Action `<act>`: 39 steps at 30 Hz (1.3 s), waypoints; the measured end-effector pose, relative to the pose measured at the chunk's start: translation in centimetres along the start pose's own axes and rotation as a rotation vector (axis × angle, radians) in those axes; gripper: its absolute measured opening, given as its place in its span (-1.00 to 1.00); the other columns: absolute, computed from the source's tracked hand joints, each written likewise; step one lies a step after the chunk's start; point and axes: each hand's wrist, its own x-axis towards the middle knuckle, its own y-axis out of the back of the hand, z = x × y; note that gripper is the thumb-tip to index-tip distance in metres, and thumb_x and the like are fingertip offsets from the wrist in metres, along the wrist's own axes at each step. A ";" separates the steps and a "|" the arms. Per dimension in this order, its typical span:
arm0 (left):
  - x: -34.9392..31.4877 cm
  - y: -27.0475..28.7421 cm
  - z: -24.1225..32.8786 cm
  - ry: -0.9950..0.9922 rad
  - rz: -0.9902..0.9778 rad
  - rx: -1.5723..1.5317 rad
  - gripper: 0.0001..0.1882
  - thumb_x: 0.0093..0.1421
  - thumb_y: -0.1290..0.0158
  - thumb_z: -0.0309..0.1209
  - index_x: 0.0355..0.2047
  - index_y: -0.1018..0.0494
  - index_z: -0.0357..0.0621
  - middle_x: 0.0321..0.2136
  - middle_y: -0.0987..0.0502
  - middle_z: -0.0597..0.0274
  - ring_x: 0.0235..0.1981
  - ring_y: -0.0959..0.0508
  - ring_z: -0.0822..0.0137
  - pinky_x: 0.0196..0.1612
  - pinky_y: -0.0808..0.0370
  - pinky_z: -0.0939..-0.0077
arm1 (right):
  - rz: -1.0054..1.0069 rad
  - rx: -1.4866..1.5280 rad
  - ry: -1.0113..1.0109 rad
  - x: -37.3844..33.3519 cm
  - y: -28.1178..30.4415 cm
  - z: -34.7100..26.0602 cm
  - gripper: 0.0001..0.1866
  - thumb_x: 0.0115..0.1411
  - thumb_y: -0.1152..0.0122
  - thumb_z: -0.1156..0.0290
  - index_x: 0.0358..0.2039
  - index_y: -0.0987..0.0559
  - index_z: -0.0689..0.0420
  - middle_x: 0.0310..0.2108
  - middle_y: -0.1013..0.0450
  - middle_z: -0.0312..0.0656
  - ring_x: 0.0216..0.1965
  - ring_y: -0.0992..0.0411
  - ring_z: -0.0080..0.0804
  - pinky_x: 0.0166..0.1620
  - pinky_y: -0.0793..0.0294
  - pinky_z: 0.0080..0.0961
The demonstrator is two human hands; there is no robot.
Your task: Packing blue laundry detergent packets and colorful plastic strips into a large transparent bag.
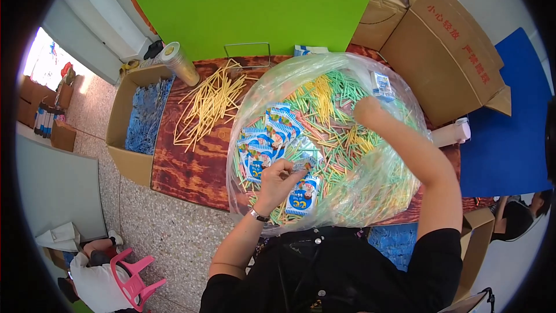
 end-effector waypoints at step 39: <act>0.9 1.1 1.0 -0.258 0.103 0.261 -0.83 0.03 -0.25 -0.61 -0.33 -0.54 -0.33 -0.45 -0.48 0.28 -0.47 -0.50 0.57 -0.49 -0.47 0.68 | 0.087 0.169 -0.056 -1.7 1.1 0.5 -0.77 0.17 -0.09 0.39 -0.21 -0.60 0.17 -0.28 -0.59 -0.06 -0.27 -0.58 -0.09 -0.28 -0.58 -0.13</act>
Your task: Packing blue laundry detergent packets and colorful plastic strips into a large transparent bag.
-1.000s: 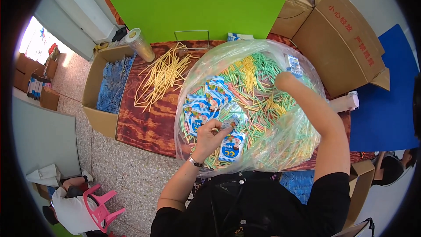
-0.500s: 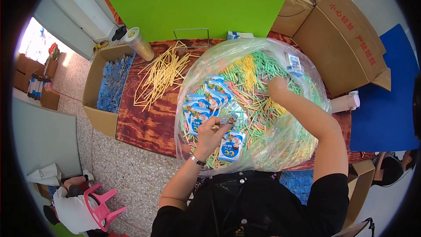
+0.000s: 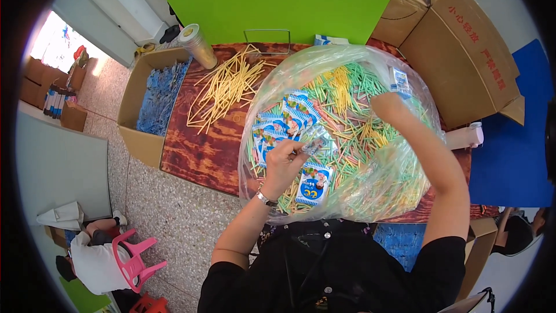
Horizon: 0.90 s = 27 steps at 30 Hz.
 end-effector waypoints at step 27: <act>1.6 -0.4 3.4 -0.382 0.031 0.295 -0.72 -0.03 -0.30 -0.47 -0.31 -0.51 -0.25 -0.45 -0.52 0.13 -0.51 -0.53 0.20 -0.49 -0.47 0.38 | -0.213 0.115 0.510 -10.3 16.9 -11.5 -0.65 0.24 0.00 0.41 0.02 -0.35 0.23 -0.26 -0.51 0.09 -0.14 -0.50 0.02 -0.19 -0.49 -0.10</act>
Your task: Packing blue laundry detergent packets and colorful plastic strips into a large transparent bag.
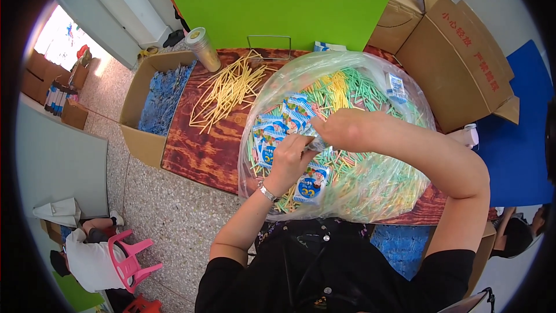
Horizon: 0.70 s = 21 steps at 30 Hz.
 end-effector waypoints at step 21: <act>-2.1 0.7 -0.4 0.157 -0.071 -0.201 -0.66 -0.05 -0.33 -0.52 -0.23 -0.52 -0.24 -0.39 -0.57 0.15 -0.48 -0.58 0.34 -0.46 -0.51 0.55 | 0.831 0.674 -0.118 4.3 -10.1 14.3 -0.83 0.15 -0.20 0.38 -0.27 -0.58 0.16 -0.39 -0.55 -0.12 -0.43 -0.52 -0.21 -0.29 -0.51 -0.38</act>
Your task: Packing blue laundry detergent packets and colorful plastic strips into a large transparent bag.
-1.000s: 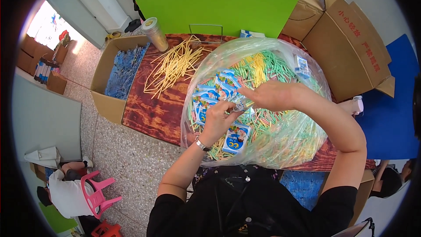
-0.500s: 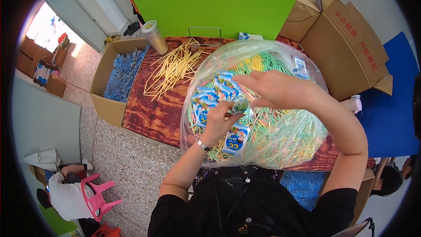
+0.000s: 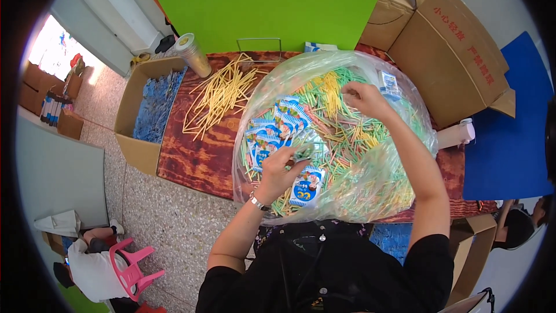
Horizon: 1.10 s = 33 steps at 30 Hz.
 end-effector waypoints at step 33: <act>0.8 -0.4 0.9 0.013 -0.059 -0.017 -0.71 -0.01 -0.30 -0.51 -0.26 -0.52 -0.26 -0.43 -0.55 0.17 -0.47 -0.62 0.34 -0.41 -0.60 0.53 | 0.183 0.400 0.544 -7.0 -3.4 -11.2 -0.43 0.19 -0.15 0.65 0.22 -0.31 0.09 -0.23 -0.48 -0.15 -0.30 -0.51 -0.50 -0.28 -0.53 -0.58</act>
